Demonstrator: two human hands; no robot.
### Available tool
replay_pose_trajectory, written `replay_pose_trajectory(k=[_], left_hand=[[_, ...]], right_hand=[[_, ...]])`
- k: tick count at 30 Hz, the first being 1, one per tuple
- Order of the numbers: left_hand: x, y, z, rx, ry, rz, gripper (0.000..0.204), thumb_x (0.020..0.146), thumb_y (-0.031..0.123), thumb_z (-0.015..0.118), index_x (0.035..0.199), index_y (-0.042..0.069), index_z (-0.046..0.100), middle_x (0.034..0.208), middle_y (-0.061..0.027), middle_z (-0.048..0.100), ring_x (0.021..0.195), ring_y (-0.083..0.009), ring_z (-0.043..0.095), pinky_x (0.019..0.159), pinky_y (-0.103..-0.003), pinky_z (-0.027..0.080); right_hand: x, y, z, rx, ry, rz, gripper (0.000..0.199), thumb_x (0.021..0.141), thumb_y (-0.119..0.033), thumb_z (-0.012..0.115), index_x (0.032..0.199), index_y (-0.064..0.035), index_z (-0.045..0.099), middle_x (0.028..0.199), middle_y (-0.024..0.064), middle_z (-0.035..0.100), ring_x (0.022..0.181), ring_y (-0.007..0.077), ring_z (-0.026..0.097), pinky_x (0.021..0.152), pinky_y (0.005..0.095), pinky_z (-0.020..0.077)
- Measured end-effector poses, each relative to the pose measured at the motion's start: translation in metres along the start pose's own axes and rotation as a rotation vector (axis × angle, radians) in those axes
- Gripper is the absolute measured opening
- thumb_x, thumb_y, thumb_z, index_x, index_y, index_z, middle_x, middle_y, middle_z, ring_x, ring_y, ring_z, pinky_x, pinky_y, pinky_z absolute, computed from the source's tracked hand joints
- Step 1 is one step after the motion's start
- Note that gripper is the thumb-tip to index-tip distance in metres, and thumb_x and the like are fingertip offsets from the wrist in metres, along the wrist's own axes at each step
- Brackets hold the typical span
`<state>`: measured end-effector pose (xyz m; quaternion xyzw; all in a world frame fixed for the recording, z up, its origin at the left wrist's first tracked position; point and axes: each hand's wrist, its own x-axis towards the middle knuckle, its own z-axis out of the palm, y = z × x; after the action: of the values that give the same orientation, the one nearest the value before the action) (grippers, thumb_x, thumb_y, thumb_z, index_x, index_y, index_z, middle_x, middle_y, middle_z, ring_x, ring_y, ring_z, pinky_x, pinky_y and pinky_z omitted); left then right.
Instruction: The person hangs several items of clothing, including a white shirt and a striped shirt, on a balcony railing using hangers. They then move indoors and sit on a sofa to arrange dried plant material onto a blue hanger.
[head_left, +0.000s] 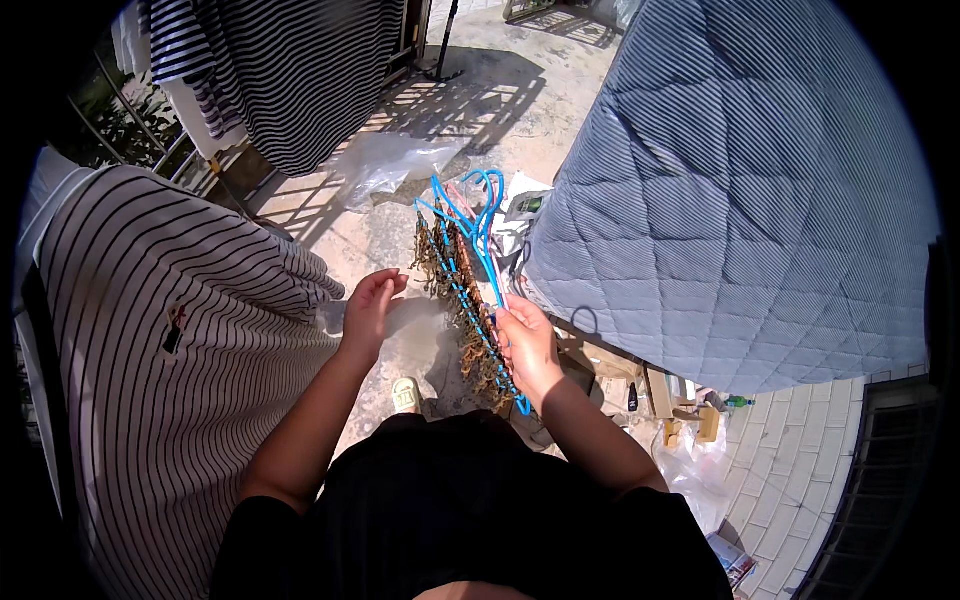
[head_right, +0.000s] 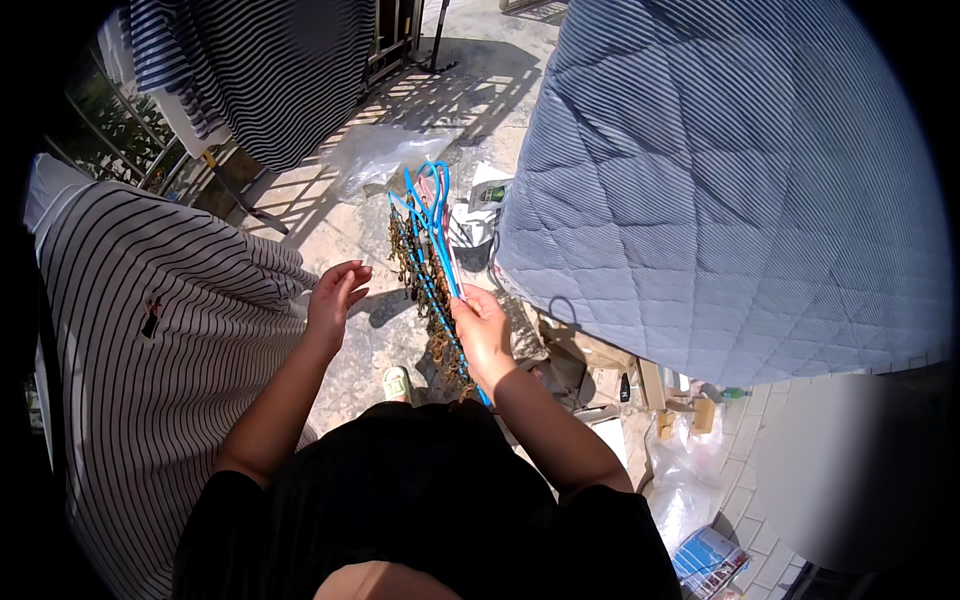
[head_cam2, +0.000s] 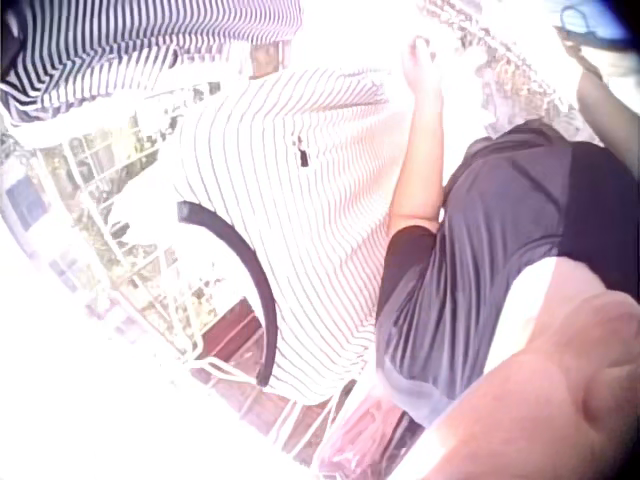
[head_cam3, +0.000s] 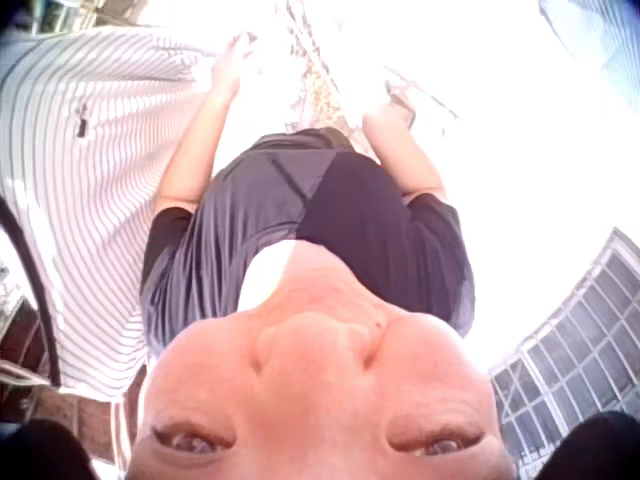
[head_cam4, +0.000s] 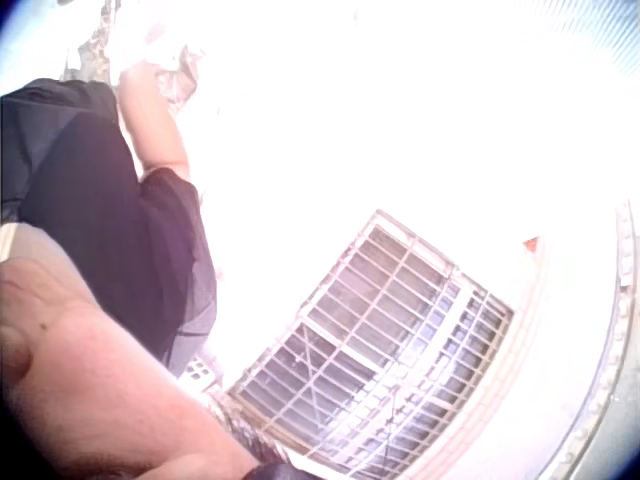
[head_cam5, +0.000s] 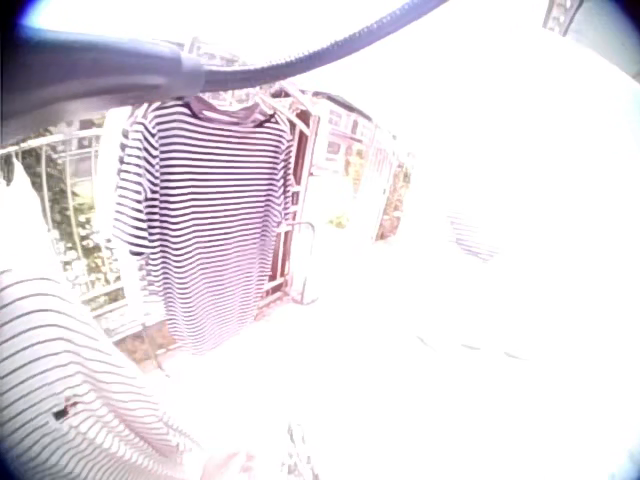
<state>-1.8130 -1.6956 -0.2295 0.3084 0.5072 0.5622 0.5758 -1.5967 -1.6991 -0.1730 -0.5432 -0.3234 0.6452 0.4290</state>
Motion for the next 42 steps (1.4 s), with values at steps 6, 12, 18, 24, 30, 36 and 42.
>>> replay_pose_trajectory(k=[6, 12, 18, 24, 30, 36, 42], left_hand=[[0.122, -0.003, 0.015, -0.107, 0.031, -0.064, 0.024, 0.092, 0.019, 0.046, 0.109, 0.003, 0.051, 0.103, -0.007, 0.06, 0.098, -0.0146, 0.056, 0.083, -0.027, 0.044], [0.245, -0.014, 0.063, -0.097, 0.098, -0.176, 0.023, 0.092, 0.019, 0.046, 0.108, 0.004, 0.051, 0.101, -0.0052, 0.06, 0.095, -0.0128, 0.056, 0.082, -0.027, 0.043], [0.383, 0.001, 0.121, -0.058, 0.007, -0.223, 0.026, 0.091, 0.019, 0.047, 0.11, 0.002, 0.051, 0.102, -0.006, 0.06, 0.096, -0.0136, 0.055, 0.081, -0.027, 0.043], [0.536, 0.017, 0.17, -0.05, -0.035, -0.305, 0.022, 0.092, 0.015, 0.043, 0.108, 0.004, 0.053, 0.102, -0.0062, 0.059, 0.094, -0.0129, 0.055, 0.077, -0.026, 0.045], [0.731, 0.035, 0.238, 0.125, -0.298, -0.236, 0.023, 0.091, 0.02, 0.047, 0.108, 0.006, 0.052, 0.099, -0.0043, 0.06, 0.091, -0.0119, 0.055, 0.077, -0.026, 0.043], [0.877, 0.087, 0.361, 0.214, -0.519, -0.204, 0.025, 0.091, 0.023, 0.049, 0.108, 0.006, 0.053, 0.1, -0.0033, 0.06, 0.093, -0.0125, 0.055, 0.078, -0.026, 0.042], [0.958, 0.067, 0.524, 0.24, -0.975, -0.378, 0.022, 0.092, 0.019, 0.045, 0.108, 0.005, 0.052, 0.099, -0.0037, 0.06, 0.092, -0.0117, 0.055, 0.08, -0.028, 0.042]], right_hand=[[0.162, -0.055, 0.03, 0.049, -0.009, -0.069, 0.027, 0.085, -0.007, 0.054, 0.109, 0.0027, 0.048, 0.073, 0.0007, 0.049, 0.048, 0.0042, 0.039, 0.041, 0.0179, 0.0307], [0.301, -0.121, -0.011, 0.013, 0.064, -0.03, 0.025, 0.085, -0.006, 0.053, 0.109, -0.0002, 0.049, 0.068, -0.0022, 0.048, 0.044, 0.0016, 0.036, 0.037, 0.0162, 0.0274], [0.42, -0.175, -0.07, -0.106, 0.189, -0.141, 0.025, 0.085, -0.004, 0.054, 0.109, 0.0006, 0.049, 0.069, -0.0031, 0.048, 0.047, 0.001, 0.037, 0.04, 0.0153, 0.0286], [0.546, -0.257, -0.119, -0.088, 0.337, -0.171, 0.027, 0.086, -0.011, 0.055, 0.11, -0.0022, 0.049, 0.06, -0.0037, 0.045, 0.044, 0.0025, 0.037, 0.038, 0.0166, 0.0278], [0.654, -0.329, -0.163, -0.059, 0.534, -0.471, 0.026, 0.085, -0.012, 0.057, 0.109, -0.0047, 0.049, 0.061, -0.0038, 0.048, 0.043, 0.0022, 0.036, 0.037, 0.0163, 0.0276], [0.747, -0.399, -0.194, 0.009, 0.744, -0.568, 0.03, 0.084, -0.002, 0.053, 0.113, -0.004, 0.046, 0.072, -0.0039, 0.049, 0.05, 0.0008, 0.037, 0.043, 0.0154, 0.0274], [0.814, -0.455, -0.25, 0.238, 0.762, -0.569, 0.029, 0.085, 0.0, 0.051, 0.113, -0.001, 0.046, 0.078, -0.0006, 0.051, 0.059, 0.003, 0.043, 0.05, 0.0164, 0.0329]])
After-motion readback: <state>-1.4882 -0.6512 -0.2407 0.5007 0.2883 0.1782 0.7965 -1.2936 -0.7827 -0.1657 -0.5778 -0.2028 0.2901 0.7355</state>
